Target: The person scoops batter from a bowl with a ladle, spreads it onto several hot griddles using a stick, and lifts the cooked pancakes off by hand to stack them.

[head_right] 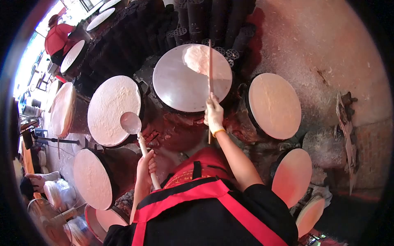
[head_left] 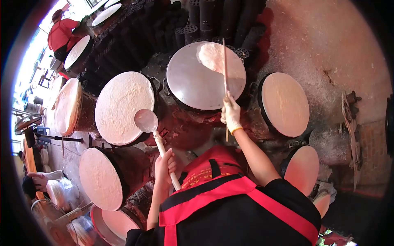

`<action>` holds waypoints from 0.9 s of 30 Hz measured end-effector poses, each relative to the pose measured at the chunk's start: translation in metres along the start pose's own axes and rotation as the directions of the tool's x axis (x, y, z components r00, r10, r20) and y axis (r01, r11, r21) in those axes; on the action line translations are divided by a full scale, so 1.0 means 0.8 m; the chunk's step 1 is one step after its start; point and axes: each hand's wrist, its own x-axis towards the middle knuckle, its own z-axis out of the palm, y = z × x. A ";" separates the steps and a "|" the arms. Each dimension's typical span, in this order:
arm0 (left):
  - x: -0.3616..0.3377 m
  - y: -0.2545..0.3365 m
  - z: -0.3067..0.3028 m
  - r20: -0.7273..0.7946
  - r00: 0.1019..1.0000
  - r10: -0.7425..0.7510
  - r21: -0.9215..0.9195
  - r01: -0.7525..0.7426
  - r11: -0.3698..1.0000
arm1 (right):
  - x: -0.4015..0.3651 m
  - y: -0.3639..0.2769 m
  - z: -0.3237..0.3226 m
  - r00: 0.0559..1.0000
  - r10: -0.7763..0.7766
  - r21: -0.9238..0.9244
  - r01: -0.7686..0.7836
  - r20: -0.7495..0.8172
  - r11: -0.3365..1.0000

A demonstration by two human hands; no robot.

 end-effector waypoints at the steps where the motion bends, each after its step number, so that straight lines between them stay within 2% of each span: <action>1: 0.003 -0.002 -0.001 0.017 1.000 -0.025 -0.039 0.025 0.999 | 0.012 0.001 0.014 1.000 0.002 -0.006 -0.002 0.003 1.000; 2: 0.004 -0.006 0.002 0.005 1.000 -0.014 -0.047 0.015 0.999 | 0.017 -0.007 0.027 0.998 -0.018 -0.026 0.020 0.062 0.999; 4: 0.006 -0.015 0.013 -0.020 1.000 0.011 -0.066 -0.012 0.998 | 0.030 -0.018 0.047 0.994 0.039 -0.050 -0.034 0.106 0.998; 6: 0.010 -0.024 0.019 -0.040 0.997 0.069 -0.039 -0.071 0.997 | 0.026 -0.034 0.050 0.970 0.108 -0.121 -0.083 0.218 0.989; 10: 0.012 -0.035 0.042 -0.115 0.986 0.122 -0.013 -0.124 0.992 | 0.012 -0.081 0.008 0.883 0.249 -0.257 -0.153 0.398 0.954; 12: 0.010 -0.040 0.056 -0.159 0.978 0.134 0.015 -0.134 0.991 | 0.015 -0.084 -0.034 0.942 0.173 -0.246 -0.101 0.289 0.964; 14: 0.012 -0.050 0.064 -0.186 0.973 0.135 -0.015 -0.140 0.990 | 0.039 -0.070 -0.063 0.998 -0.035 -0.159 0.044 0.059 0.986; 15: 0.014 -0.055 0.069 -0.199 0.970 0.136 -0.029 -0.145 0.989 | 0.052 -0.075 -0.068 1.000 -0.023 -0.151 0.021 -0.012 0.988; 17: 0.013 -0.065 0.081 -0.192 0.973 0.127 -0.084 -0.146 0.986 | 0.075 -0.079 -0.069 0.989 0.043 -0.262 -0.005 0.139 0.965; 19: 0.015 -0.076 0.094 -0.162 0.978 0.134 -0.146 -0.158 0.977 | 0.084 -0.085 -0.049 0.933 0.133 -0.370 0.000 0.334 0.929; 23: 0.021 -0.101 0.122 -0.181 0.970 0.160 -0.184 -0.193 0.964 | 0.075 -0.108 -0.033 0.836 0.312 -0.444 -0.093 0.452 0.891; 25: 0.020 -0.112 0.140 -0.255 0.948 0.189 -0.136 -0.228 0.964 | 0.062 -0.131 -0.063 0.747 0.404 -0.494 -0.117 0.528 0.862; 27: 0.020 -0.126 0.142 -0.301 0.929 0.217 -0.101 -0.257 0.961 | 0.072 -0.154 -0.100 0.715 0.400 -0.513 -0.068 0.573 0.856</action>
